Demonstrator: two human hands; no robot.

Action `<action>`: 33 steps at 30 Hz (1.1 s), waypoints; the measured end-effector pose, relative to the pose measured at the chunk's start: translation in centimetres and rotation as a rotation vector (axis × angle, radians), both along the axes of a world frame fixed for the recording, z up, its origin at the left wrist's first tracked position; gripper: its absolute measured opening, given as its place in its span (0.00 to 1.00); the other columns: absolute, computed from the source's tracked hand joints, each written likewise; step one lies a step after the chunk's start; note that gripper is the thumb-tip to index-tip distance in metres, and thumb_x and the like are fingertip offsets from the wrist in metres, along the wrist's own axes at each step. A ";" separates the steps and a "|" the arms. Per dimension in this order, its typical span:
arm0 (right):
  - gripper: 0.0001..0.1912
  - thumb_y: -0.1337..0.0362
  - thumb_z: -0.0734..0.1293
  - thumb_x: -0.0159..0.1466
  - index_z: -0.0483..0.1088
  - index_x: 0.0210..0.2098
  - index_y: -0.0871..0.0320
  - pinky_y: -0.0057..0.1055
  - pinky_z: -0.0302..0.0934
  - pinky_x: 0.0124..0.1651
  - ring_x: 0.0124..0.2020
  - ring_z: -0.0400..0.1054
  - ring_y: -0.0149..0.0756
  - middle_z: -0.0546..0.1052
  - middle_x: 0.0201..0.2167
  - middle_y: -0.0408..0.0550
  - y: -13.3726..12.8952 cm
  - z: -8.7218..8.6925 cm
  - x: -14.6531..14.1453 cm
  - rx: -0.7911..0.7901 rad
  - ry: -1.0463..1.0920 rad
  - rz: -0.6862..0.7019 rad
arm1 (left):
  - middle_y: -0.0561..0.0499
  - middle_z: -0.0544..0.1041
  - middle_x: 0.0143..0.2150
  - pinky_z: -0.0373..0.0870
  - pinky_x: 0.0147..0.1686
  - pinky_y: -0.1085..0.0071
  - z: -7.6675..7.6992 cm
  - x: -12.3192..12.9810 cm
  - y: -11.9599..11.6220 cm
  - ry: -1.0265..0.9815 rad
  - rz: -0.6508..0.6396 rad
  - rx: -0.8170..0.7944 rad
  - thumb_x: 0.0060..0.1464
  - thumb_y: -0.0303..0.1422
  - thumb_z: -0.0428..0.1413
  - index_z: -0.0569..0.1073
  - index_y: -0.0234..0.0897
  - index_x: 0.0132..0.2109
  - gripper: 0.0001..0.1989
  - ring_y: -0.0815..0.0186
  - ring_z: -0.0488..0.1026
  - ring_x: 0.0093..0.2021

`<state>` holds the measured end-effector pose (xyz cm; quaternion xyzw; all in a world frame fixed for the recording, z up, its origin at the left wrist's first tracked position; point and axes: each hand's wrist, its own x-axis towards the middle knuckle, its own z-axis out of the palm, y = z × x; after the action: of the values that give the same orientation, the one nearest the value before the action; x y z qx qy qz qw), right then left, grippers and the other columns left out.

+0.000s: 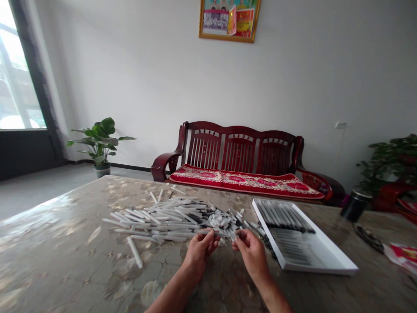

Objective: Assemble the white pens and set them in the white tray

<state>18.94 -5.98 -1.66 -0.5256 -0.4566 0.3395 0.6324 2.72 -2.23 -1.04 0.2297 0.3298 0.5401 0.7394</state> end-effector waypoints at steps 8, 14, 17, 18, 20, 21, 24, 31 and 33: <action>0.22 0.45 0.73 0.53 0.74 0.35 0.56 0.36 0.72 0.35 0.29 0.75 0.41 0.79 0.29 0.47 -0.1 -0.8 -0.7 0.008 -0.025 0.013 | 0.53 0.79 0.25 0.74 0.28 0.79 -0.2 0.2 -0.2 -0.011 -0.022 0.018 0.32 0.32 0.75 0.76 0.34 0.29 0.17 0.70 0.78 0.28; 0.25 0.44 0.76 0.46 0.74 0.32 0.57 0.34 0.71 0.29 0.26 0.74 0.40 0.79 0.26 0.46 -0.1 -0.2 -1.0 -0.069 0.053 0.013 | 0.52 0.80 0.26 0.74 0.28 0.77 -0.5 0.1 -0.2 0.035 0.004 0.091 0.27 0.38 0.75 0.76 0.33 0.30 0.23 0.68 0.78 0.28; 0.27 0.45 0.79 0.40 0.74 0.31 0.59 0.32 0.71 0.27 0.24 0.74 0.39 0.78 0.23 0.44 -0.2 0.1 -1.1 -0.151 0.168 0.030 | 0.51 0.81 0.27 0.75 0.28 0.75 -0.5 0.0 -0.4 0.066 0.024 0.154 0.27 0.40 0.75 0.75 0.33 0.30 0.24 0.68 0.78 0.27; 0.28 0.46 0.79 0.39 0.74 0.31 0.59 0.32 0.71 0.27 0.24 0.74 0.38 0.77 0.23 0.43 -0.2 0.1 -1.1 -0.168 0.209 0.032 | 0.51 0.81 0.27 0.75 0.29 0.75 -0.4 0.0 -0.5 0.075 0.032 0.172 0.28 0.40 0.75 0.75 0.33 0.30 0.24 0.68 0.78 0.27; 0.28 0.47 0.80 0.39 0.75 0.32 0.60 0.31 0.70 0.27 0.24 0.74 0.37 0.77 0.23 0.43 -0.3 0.0 -1.2 -0.189 0.281 0.026 | 0.51 0.81 0.27 0.76 0.29 0.74 -0.3 0.0 -0.6 0.087 0.047 0.202 0.29 0.41 0.74 0.75 0.33 0.31 0.23 0.67 0.79 0.27; 0.28 0.48 0.80 0.39 0.75 0.32 0.60 0.30 0.70 0.27 0.24 0.74 0.37 0.77 0.22 0.43 -0.3 0.0 -1.2 -0.200 0.309 0.025 | 0.50 0.81 0.28 0.76 0.28 0.74 -0.3 0.0 -0.7 0.092 0.053 0.214 0.30 0.41 0.74 0.76 0.33 0.31 0.23 0.66 0.79 0.27; 0.26 0.50 0.80 0.40 0.74 0.33 0.59 0.30 0.70 0.29 0.26 0.74 0.36 0.78 0.24 0.42 -0.4 -0.2 -1.1 -0.238 0.352 0.063 | 0.50 0.82 0.27 0.76 0.28 0.74 -0.2 0.0 -0.7 0.106 0.056 0.227 0.29 0.41 0.74 0.76 0.33 0.31 0.24 0.67 0.78 0.26; 0.15 0.51 0.67 0.61 0.75 0.42 0.53 0.34 0.69 0.40 0.40 0.75 0.40 0.79 0.39 0.47 -0.6 1.1 -0.4 -0.018 -0.225 0.112 | 0.52 0.81 0.28 0.75 0.31 0.75 -0.1 0.0 -0.3 0.083 0.080 0.116 0.26 0.40 0.75 0.76 0.34 0.32 0.25 0.67 0.79 0.29; 0.12 0.58 0.65 0.65 0.76 0.45 0.52 0.34 0.66 0.48 0.47 0.72 0.40 0.78 0.45 0.48 -1.0 1.9 -0.4 0.097 -0.534 0.061 | 0.52 0.81 0.29 0.75 0.31 0.75 0.0 -0.1 -0.4 0.086 0.043 0.130 0.26 0.40 0.75 0.77 0.34 0.32 0.24 0.67 0.78 0.30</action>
<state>18.57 -7.00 0.29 -0.5515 -0.6386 0.1856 0.5036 2.67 -2.65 -1.08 0.2933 0.3302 0.5658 0.6962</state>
